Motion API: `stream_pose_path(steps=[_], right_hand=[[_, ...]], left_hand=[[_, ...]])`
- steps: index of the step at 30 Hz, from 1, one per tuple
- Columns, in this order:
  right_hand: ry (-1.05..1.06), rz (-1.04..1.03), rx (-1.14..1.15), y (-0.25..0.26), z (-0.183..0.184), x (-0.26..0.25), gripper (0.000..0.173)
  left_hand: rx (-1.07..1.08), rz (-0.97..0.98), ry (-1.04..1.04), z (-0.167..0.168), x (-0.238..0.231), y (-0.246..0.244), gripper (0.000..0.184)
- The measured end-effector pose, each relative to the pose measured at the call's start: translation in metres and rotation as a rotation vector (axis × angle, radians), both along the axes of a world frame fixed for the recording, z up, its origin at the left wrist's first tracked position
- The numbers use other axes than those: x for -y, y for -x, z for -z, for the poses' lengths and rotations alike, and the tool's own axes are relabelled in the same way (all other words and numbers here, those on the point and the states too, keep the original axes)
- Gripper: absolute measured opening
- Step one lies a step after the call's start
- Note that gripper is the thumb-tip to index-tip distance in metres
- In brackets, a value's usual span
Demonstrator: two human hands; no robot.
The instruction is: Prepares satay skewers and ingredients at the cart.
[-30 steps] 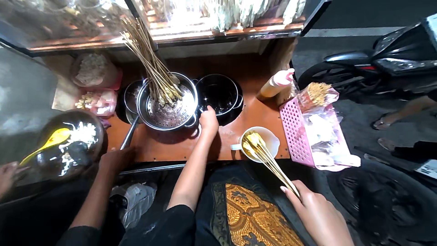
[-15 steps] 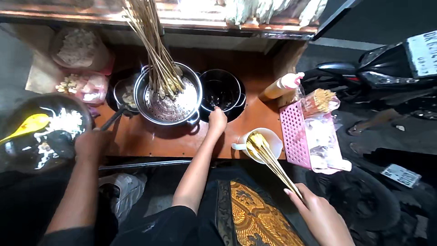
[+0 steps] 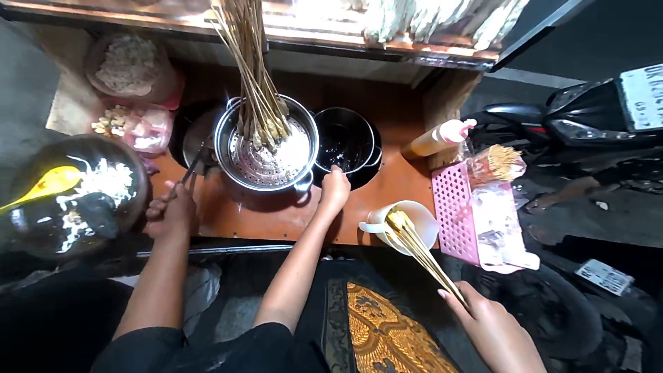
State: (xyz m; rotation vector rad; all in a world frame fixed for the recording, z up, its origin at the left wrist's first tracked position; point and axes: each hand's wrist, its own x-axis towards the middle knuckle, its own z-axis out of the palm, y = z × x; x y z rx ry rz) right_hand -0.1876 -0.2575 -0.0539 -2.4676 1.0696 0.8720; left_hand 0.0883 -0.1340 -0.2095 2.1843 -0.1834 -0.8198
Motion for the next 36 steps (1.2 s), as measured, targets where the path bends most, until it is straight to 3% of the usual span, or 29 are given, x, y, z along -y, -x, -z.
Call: stream_pose_path(steps=[5,10,14,22,28,36], right_hand=[[-0.046,-0.031,-0.024,0.003,-0.003,0.010,0.042],[-0.014,-0.119,-0.019,0.000,-0.007,0.016,0.042],[0.014,-0.170,-0.014,-0.002,-0.007,0.022,0.039],[0.015,-0.165,-0.027,-0.003,-0.006,0.021,0.040],[0.018,-0.132,-0.024,-0.002,-0.003,0.017,0.041],[0.013,-0.107,-0.011,0.001,-0.002,0.011,0.041]], left_hand=[[-0.023,0.071,-0.056,-0.013,-0.003,0.017,0.031],[-0.063,-0.103,0.029,-0.008,0.012,0.016,0.032],[-0.060,-0.118,0.045,-0.022,0.011,0.027,0.032],[-0.107,-0.260,0.112,-0.012,0.034,0.022,0.033],[-0.122,-0.220,0.126,0.006,0.040,0.034,0.035],[-0.158,-0.237,0.133,0.006,0.040,0.029,0.034]])
